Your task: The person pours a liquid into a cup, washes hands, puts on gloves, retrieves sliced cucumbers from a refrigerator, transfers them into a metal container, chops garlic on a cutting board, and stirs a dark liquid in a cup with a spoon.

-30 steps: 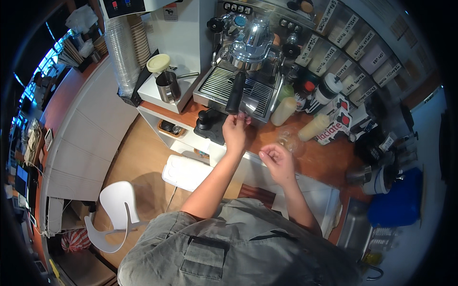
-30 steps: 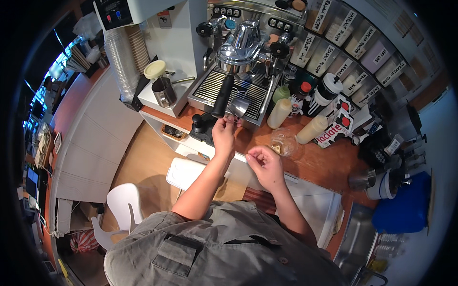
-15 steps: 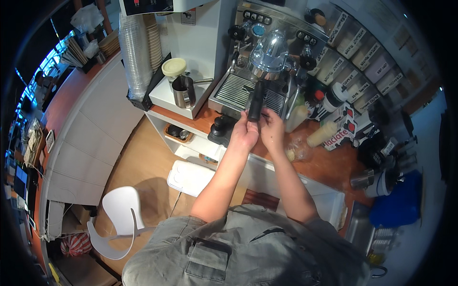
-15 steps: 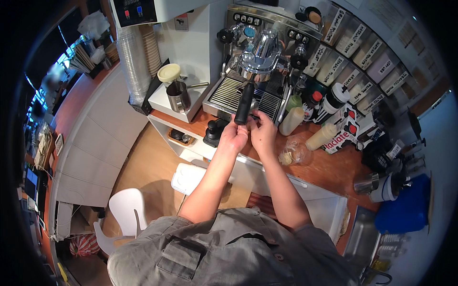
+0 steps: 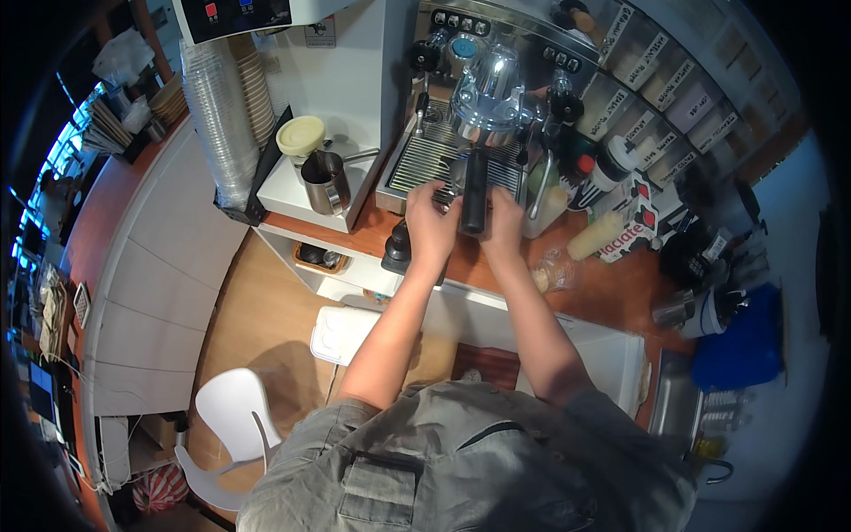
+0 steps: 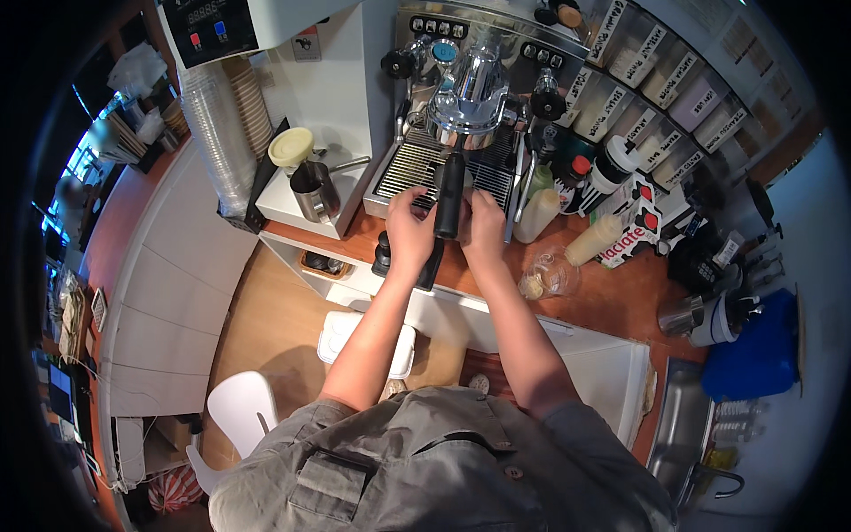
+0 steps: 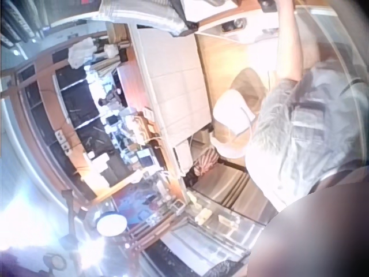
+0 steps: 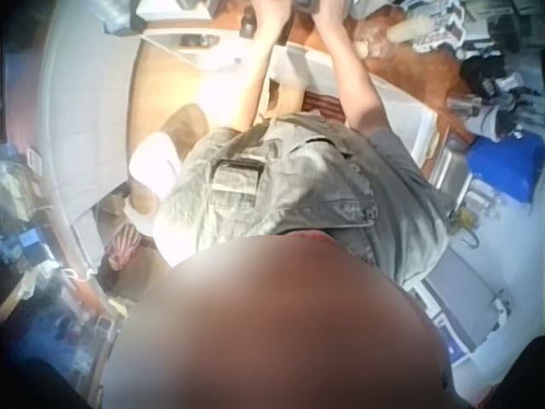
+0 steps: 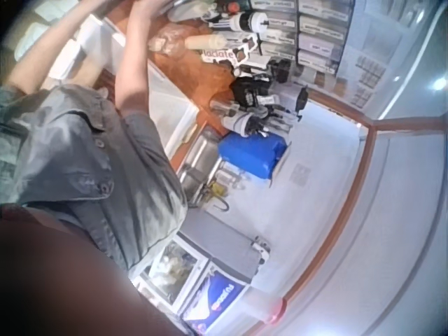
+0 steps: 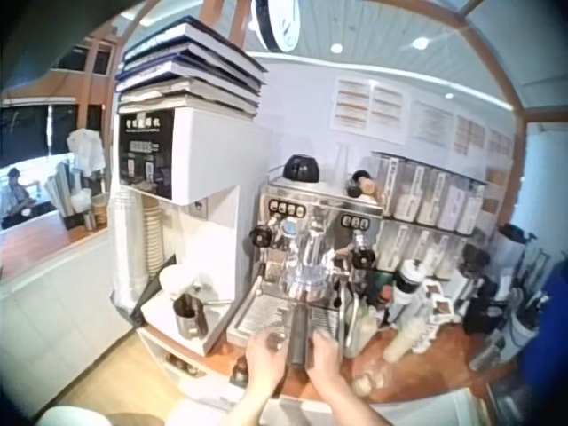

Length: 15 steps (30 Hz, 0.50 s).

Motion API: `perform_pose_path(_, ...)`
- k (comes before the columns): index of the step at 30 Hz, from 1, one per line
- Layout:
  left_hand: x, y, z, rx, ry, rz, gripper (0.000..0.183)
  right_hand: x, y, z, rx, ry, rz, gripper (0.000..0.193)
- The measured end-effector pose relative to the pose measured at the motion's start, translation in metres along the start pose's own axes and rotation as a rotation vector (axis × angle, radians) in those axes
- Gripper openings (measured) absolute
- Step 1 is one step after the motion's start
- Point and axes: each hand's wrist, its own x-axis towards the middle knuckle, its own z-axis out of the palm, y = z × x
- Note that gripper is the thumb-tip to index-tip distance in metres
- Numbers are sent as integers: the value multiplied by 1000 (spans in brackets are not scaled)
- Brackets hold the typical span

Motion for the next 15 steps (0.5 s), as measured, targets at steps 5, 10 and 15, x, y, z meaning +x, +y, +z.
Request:
perform_pose_path(5,21,-9,6,77,-52,69,31,-3,3,5,147,36,80,24)
perform_pose_path(10,22,-23,11,-10,-137,-53,21,-23,4,0,225,25,166,36)
perform_pose_path(15,22,-32,14,-106,-128,-82,18,-67,-1,-33,313,-84,204,38)
